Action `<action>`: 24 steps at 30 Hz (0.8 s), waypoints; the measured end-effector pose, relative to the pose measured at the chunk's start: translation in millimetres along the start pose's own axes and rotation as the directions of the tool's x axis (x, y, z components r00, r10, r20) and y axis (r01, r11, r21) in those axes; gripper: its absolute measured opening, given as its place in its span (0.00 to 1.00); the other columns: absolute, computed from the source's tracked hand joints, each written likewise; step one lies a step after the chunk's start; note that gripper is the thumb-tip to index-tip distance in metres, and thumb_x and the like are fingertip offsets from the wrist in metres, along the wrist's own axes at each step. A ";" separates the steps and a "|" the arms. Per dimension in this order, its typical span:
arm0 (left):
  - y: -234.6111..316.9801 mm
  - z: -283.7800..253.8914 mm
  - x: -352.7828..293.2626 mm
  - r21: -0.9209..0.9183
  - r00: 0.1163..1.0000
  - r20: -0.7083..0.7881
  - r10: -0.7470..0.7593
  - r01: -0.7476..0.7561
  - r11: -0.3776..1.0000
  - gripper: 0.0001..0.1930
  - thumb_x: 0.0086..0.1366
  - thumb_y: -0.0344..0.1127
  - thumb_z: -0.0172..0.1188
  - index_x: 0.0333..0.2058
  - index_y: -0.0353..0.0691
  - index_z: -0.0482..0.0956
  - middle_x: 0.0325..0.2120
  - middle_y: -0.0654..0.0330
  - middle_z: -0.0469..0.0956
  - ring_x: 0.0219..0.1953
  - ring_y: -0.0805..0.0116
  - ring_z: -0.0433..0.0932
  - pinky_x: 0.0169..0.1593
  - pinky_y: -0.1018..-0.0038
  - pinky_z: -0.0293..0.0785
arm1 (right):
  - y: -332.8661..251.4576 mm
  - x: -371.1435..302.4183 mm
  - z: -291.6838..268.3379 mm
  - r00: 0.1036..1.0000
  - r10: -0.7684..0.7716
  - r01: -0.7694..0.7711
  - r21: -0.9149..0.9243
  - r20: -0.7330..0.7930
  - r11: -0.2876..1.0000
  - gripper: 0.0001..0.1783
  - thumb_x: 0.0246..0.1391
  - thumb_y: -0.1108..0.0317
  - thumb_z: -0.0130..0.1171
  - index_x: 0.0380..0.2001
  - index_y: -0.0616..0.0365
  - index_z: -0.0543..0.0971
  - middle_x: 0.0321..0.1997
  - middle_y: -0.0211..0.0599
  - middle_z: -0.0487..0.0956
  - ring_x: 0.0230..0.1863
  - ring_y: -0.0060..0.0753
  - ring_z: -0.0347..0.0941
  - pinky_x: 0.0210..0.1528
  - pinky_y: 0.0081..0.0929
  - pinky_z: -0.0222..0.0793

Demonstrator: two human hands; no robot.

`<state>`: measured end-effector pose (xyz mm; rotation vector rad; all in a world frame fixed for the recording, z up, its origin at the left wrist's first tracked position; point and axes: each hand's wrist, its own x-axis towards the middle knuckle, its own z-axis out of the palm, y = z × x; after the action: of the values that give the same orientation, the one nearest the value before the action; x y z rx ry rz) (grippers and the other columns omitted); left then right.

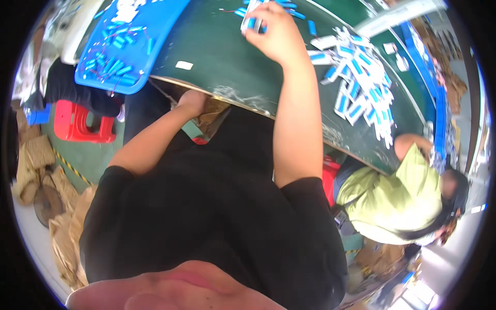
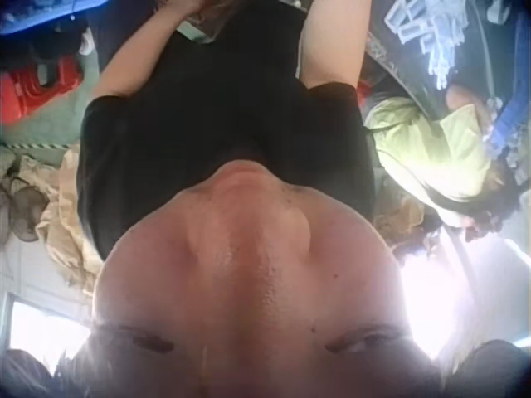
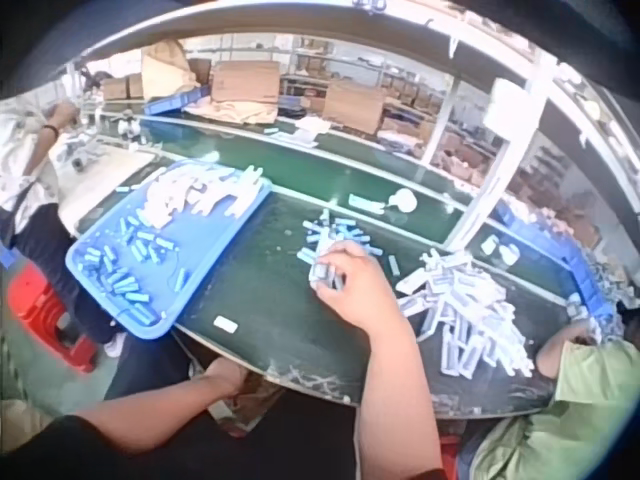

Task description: Assembling small electronic components by manually inserting wires into plastic connectors.

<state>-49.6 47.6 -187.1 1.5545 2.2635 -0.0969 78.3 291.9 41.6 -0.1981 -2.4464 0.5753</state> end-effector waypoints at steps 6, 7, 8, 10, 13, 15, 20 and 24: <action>-3.2 3.0 -9.7 -0.066 0.999 0.042 -0.026 0.029 0.997 0.14 0.67 0.40 0.56 0.44 0.41 0.86 0.44 0.45 0.85 0.47 0.45 0.85 0.51 0.53 0.82 | 64.3 -16.0 -48.3 0.759 0.058 -0.354 -0.336 -0.649 0.873 0.22 0.46 0.61 0.75 0.45 0.59 0.88 0.52 0.51 0.80 0.51 0.49 0.79 0.56 0.41 0.75; -3.5 1.5 -7.4 -0.073 0.995 0.098 0.020 -0.013 0.997 0.14 0.67 0.40 0.56 0.44 0.42 0.86 0.44 0.45 0.85 0.47 0.45 0.84 0.51 0.52 0.81 | 74.3 -25.8 -63.3 0.723 0.052 -0.418 -0.376 -0.689 0.827 0.23 0.46 0.60 0.75 0.45 0.60 0.88 0.52 0.54 0.80 0.54 0.52 0.77 0.59 0.43 0.73; -4.0 2.0 -10.8 -0.101 0.992 0.106 0.066 -0.055 0.993 0.14 0.68 0.41 0.55 0.44 0.45 0.86 0.44 0.46 0.85 0.47 0.45 0.84 0.51 0.52 0.81 | 83.7 -35.7 -73.7 0.688 0.044 -0.476 -0.406 -0.724 0.780 0.23 0.47 0.59 0.74 0.45 0.62 0.88 0.53 0.57 0.79 0.57 0.55 0.76 0.61 0.45 0.71; -5.0 2.6 -6.9 -0.076 0.992 0.102 0.078 -0.070 0.995 0.13 0.67 0.41 0.56 0.44 0.47 0.86 0.44 0.47 0.85 0.47 0.45 0.84 0.51 0.52 0.81 | 97.5 -51.0 -94.0 0.624 0.090 -0.550 -0.355 -0.776 0.755 0.23 0.48 0.60 0.73 0.45 0.61 0.88 0.53 0.58 0.78 0.60 0.58 0.71 0.63 0.48 0.69; -11.5 8.7 -9.5 -0.138 0.993 0.044 0.108 -0.101 0.985 0.12 0.65 0.38 0.58 0.43 0.47 0.86 0.41 0.48 0.85 0.46 0.45 0.84 0.51 0.52 0.80 | 97.2 -55.6 -99.4 0.418 0.094 -0.772 -0.298 -0.904 0.562 0.22 0.46 0.61 0.71 0.44 0.59 0.89 0.51 0.55 0.78 0.63 0.58 0.64 0.61 0.54 0.66; -9.6 7.8 -5.7 -0.107 0.990 0.031 0.137 -0.132 0.985 0.12 0.63 0.36 0.60 0.45 0.49 0.85 0.39 0.48 0.85 0.44 0.46 0.84 0.49 0.52 0.80 | 102.2 -49.8 -98.5 0.530 -0.095 -0.626 -0.464 -0.842 0.627 0.17 0.49 0.61 0.70 0.42 0.56 0.89 0.42 0.48 0.84 0.53 0.45 0.77 0.56 0.43 0.72; 7.9 -11.4 -21.1 -0.064 0.953 -0.063 0.296 -0.300 0.952 0.15 0.62 0.32 0.59 0.48 0.50 0.84 0.38 0.48 0.85 0.43 0.49 0.85 0.46 0.54 0.81 | 49.7 -9.3 -16.9 0.862 0.451 -0.478 -0.073 -0.232 0.875 0.17 0.56 0.56 0.70 0.43 0.55 0.88 0.29 0.38 0.87 0.31 0.31 0.84 0.39 0.28 0.78; 33.1 -72.9 -59.5 -0.487 0.783 -0.349 0.514 -0.621 0.614 0.10 0.65 0.30 0.57 0.42 0.42 0.84 0.33 0.50 0.85 0.37 0.49 0.84 0.43 0.58 0.79 | 32.6 -8.4 2.0 0.908 0.398 -0.377 -0.166 0.127 0.911 0.19 0.49 0.56 0.73 0.40 0.58 0.87 0.29 0.42 0.85 0.34 0.44 0.84 0.40 0.36 0.79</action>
<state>-21.4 27.6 -93.6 1.8628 1.5360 0.8697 84.1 318.1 21.2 -0.7377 -2.6185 0.6080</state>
